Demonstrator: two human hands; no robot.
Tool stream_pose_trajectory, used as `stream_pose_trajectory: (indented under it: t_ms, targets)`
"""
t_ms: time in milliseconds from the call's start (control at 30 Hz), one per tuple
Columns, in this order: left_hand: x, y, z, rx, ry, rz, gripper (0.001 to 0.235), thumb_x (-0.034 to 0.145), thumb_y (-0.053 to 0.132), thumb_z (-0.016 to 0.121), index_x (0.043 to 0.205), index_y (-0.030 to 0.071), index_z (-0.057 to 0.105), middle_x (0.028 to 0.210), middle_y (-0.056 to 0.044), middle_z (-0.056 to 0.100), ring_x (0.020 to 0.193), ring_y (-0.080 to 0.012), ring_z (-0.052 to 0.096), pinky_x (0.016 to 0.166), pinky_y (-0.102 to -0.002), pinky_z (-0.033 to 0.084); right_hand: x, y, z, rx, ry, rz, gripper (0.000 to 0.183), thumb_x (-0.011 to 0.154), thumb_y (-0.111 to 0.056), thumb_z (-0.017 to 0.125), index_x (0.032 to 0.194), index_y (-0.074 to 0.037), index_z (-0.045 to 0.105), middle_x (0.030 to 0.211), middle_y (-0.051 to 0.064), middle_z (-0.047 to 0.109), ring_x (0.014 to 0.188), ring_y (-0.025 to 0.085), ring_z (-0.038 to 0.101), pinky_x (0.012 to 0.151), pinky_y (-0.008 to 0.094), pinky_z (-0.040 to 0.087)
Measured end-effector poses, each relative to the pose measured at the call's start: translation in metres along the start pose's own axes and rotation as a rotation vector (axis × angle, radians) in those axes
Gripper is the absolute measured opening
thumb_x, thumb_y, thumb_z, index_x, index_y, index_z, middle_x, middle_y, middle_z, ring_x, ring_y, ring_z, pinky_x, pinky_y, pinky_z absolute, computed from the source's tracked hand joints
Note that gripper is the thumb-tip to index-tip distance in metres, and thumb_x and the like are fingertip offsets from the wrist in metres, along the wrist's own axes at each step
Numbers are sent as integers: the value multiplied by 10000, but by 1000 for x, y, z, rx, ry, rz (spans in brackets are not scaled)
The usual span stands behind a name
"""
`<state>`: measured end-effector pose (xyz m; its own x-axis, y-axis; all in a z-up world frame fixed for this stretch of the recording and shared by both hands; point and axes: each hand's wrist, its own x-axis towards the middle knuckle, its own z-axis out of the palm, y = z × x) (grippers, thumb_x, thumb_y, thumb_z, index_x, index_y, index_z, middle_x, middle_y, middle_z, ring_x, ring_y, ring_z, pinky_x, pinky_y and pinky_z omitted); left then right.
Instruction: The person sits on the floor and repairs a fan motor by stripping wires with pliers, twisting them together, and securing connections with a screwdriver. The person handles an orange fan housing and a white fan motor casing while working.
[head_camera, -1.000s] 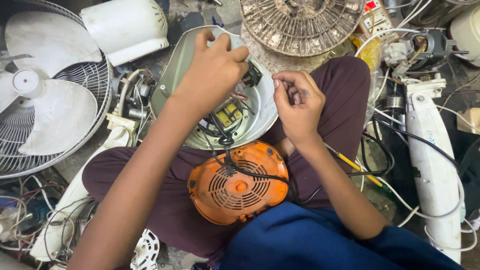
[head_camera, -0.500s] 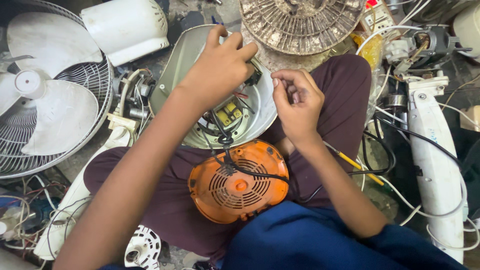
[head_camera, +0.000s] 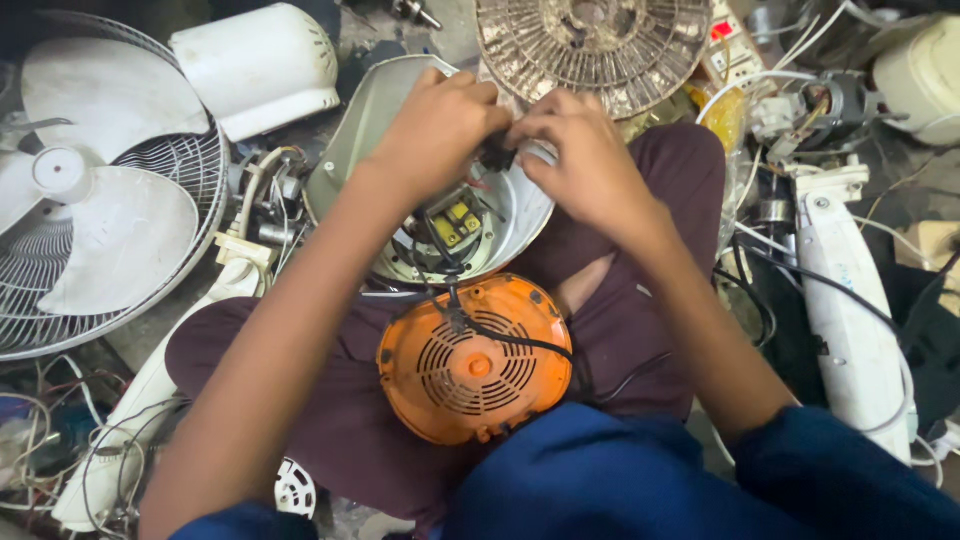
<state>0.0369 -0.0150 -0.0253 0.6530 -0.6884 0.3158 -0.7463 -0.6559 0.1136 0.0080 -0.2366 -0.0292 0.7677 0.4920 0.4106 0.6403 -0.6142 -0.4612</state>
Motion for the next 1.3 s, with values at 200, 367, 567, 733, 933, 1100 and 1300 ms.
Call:
stream_pose_trajectory:
  t_ms: [200, 367, 567, 733, 933, 1100, 1300]
  targets:
    - [6, -1, 4, -146, 63, -143, 374, 741, 66, 752, 1066, 65, 567, 841, -159, 696, 832, -399, 678, 701, -509, 523, 33, 41, 28, 246, -192, -74, 149, 814, -129, 749, 948, -65, 738, 1162, 126, 670, 1148, 321, 614, 1054, 422, 460]
    - [5, -2, 1, -167, -6, -169, 251, 827, 79, 744, 1016, 53, 582, 752, -165, 696, 743, -410, 690, 640, -523, 522, 26, 39, 38, 187, -166, -91, 139, 763, -121, 767, 896, -85, 782, 1090, 116, 691, 1082, 326, 601, 1025, 420, 393]
    - [2, -1, -10, -168, -58, -159, 212, 771, 42, 724, 960, 36, 628, 803, -228, 694, 787, -433, 693, 669, -534, 533, 23, 32, 34, 150, -172, -30, 142, 767, -133, 761, 903, -103, 790, 1023, 80, 694, 1038, 284, 599, 1001, 387, 421]
    - [-6, 6, -19, -252, -46, -193, 288, 745, -57, 659, 1015, 36, 613, 943, -225, 703, 944, -445, 674, 772, -528, 519, 25, 34, 36, 160, -157, -66, 117, 773, -143, 762, 879, -98, 783, 981, 74, 692, 1012, 260, 625, 988, 388, 419]
    - [-4, 10, -12, -347, 73, -237, 320, 773, -58, 674, 1052, 18, 537, 1050, -207, 656, 994, -457, 635, 793, -528, 497, 21, 35, 41, 195, -93, 5, 176, 765, -122, 735, 929, -99, 795, 978, 93, 688, 971, 283, 640, 954, 382, 474]
    - [-11, 9, -3, -310, 124, -227, 350, 738, -74, 675, 1052, 7, 542, 1058, -224, 645, 985, -463, 631, 790, -526, 500, 30, 39, 42, 92, -89, -136, 169, 760, -169, 820, 833, -33, 751, 946, 122, 731, 931, 349, 650, 922, 445, 481]
    - [-14, 2, -1, -479, 160, -368, 275, 736, -7, 731, 974, 10, 594, 961, -198, 685, 926, -400, 684, 784, -469, 537, 59, 26, 32, 30, -327, -21, 247, 720, -179, 820, 912, -29, 782, 833, 193, 727, 760, 335, 730, 753, 419, 577]
